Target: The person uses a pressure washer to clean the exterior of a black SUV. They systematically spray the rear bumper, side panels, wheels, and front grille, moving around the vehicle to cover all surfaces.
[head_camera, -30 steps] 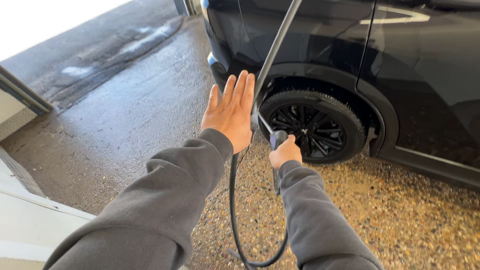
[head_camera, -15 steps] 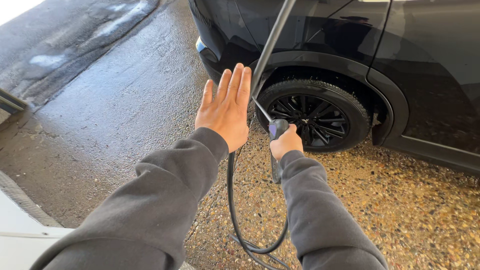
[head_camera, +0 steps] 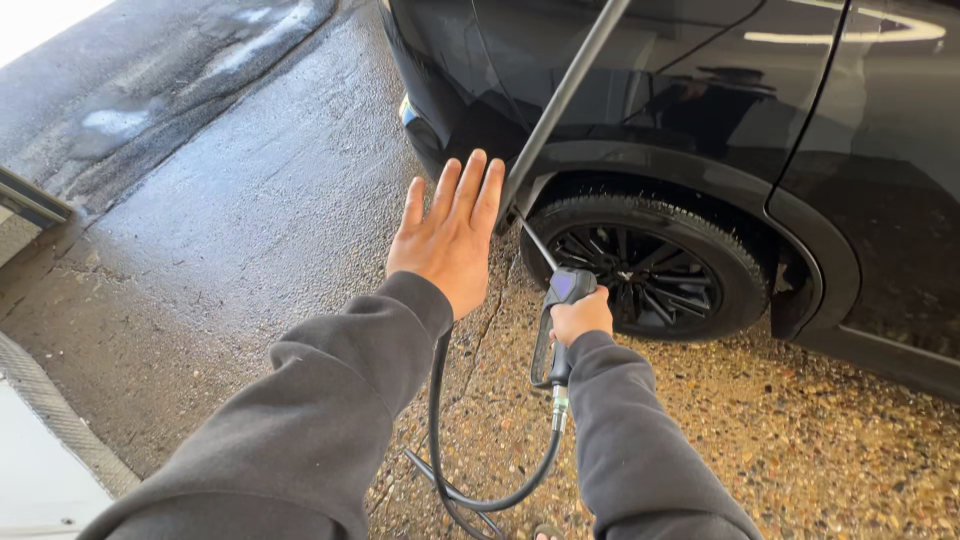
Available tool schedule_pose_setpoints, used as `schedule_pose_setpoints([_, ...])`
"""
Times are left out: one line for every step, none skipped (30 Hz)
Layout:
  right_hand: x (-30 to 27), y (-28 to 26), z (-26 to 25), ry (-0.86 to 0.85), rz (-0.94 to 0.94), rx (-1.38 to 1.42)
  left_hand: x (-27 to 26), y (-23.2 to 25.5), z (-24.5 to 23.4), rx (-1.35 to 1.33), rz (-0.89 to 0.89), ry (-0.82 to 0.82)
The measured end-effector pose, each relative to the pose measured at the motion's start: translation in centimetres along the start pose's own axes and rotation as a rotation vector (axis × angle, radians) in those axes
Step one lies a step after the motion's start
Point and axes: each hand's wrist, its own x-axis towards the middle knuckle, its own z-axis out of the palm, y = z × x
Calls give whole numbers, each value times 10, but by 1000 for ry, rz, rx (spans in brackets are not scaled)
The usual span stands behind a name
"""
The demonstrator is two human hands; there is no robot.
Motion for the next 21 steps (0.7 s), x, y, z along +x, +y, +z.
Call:
schedule_pose_setpoints([3,2,-1,-2,3,12,3,0,0,3,-3,-15])
schedule_pose_setpoints([6,3,-1,-9,-7,11,5,0,0,6,-5,-29])
schedule_pose_setpoints([8,5,-2,-14,-14,8,6,1,1,6,-8,-43])
schedule_pose_setpoints([10,6,-3,-19,-21,4,7,2,1,7,-11,-57])
schedule_pose_setpoints([12,5,-4,-18,-21,4,8,2,1,10,-14,-67])
schedule_pose_setpoints([12,4,-5,-17,-21,3,9,2,1,10,-12,-71])
schedule_pose_setpoints([12,3,-6,-18,-20,3,10,3,1,10,-11,-76])
schedule_pose_setpoints([11,2,-8,-17,-17,-33,11,3,2,10,-10,-82])
schedule_pose_setpoints([9,-1,-8,-15,-14,-66,11,3,2,8,-1,-69])
schedule_pose_setpoints([7,-4,-9,-13,-12,-99,10,2,1,5,8,-55])
schedule_pose_setpoints([4,-6,-10,-7,-14,-100,9,2,1,2,18,-46])
schedule_pose_setpoints([0,-8,-11,-1,-17,-102,6,2,1,2,21,-50])
schedule_pose_setpoints([-4,-8,-13,9,-15,-104,4,2,0,-1,28,-56])
schedule_pose_setpoints([-10,-8,-14,17,-1,-105,1,3,0,-5,34,-62])
schedule_pose_setpoints([-11,-11,-15,28,4,-104,3,3,-2,-20,33,-73])
schedule_pose_setpoints([-10,-16,-15,39,9,-102,4,2,-4,-35,32,-84])
schedule_pose_setpoints([-12,-17,-13,40,9,-139,1,2,-5,-50,25,-102])
schedule_pose_setpoints([-13,-18,-11,41,8,-177,-1,1,-6,-48,32,-96])
schedule_pose_setpoints([-14,-17,-10,42,8,-214,-1,2,-7,-45,39,-90])
schedule_pose_setpoints([-15,-13,-8,48,-10,-233,-3,2,-7,-43,46,-83])
schedule_pose_setpoints([-15,-12,-4,56,-32,-250,-5,2,-8,-49,48,-78])
